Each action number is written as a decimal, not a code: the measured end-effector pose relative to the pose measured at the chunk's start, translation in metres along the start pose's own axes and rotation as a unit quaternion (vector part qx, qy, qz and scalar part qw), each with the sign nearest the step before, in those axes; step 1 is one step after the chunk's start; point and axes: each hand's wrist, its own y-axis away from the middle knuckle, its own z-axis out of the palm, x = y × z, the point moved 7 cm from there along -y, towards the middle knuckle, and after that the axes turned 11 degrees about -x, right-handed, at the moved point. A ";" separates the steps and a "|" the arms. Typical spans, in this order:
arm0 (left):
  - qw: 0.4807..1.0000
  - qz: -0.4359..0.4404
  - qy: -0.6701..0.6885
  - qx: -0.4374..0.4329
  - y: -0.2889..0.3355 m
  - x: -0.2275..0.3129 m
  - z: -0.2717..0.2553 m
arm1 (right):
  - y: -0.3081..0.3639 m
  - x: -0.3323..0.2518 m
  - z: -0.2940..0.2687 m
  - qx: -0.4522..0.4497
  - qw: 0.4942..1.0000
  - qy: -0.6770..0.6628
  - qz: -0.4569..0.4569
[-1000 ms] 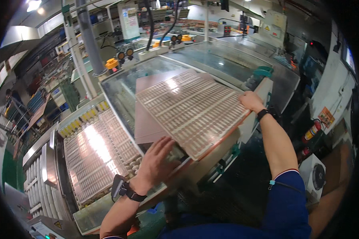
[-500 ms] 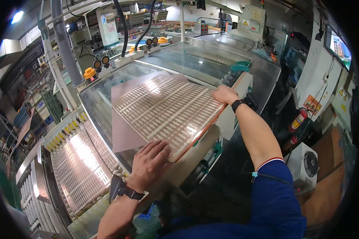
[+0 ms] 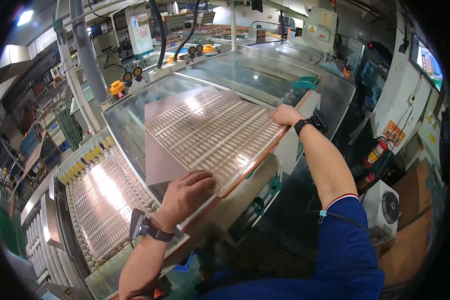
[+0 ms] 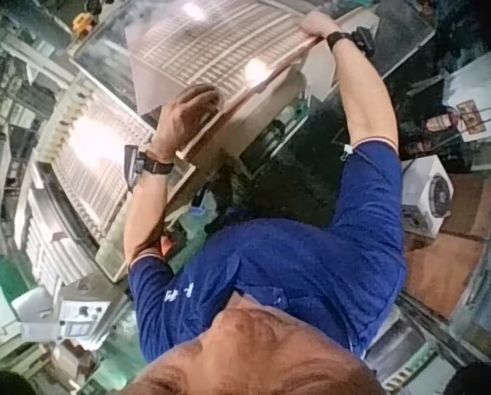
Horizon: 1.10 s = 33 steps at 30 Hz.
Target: Inspecting and handling sheets of semiconductor wafers on an industrial processing line and checking documentation.
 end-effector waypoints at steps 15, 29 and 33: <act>0.996 0.010 -0.050 0.073 0.018 -0.007 -0.012 | 0.036 -0.005 -0.026 -0.008 0.985 -0.168 0.031; 0.995 -0.091 0.012 0.049 0.080 0.006 0.004 | -0.014 0.046 0.044 0.101 0.978 0.131 -0.124; 0.989 -0.136 0.038 0.047 0.104 0.008 -0.018 | -0.004 0.045 0.036 0.107 0.986 0.052 -0.116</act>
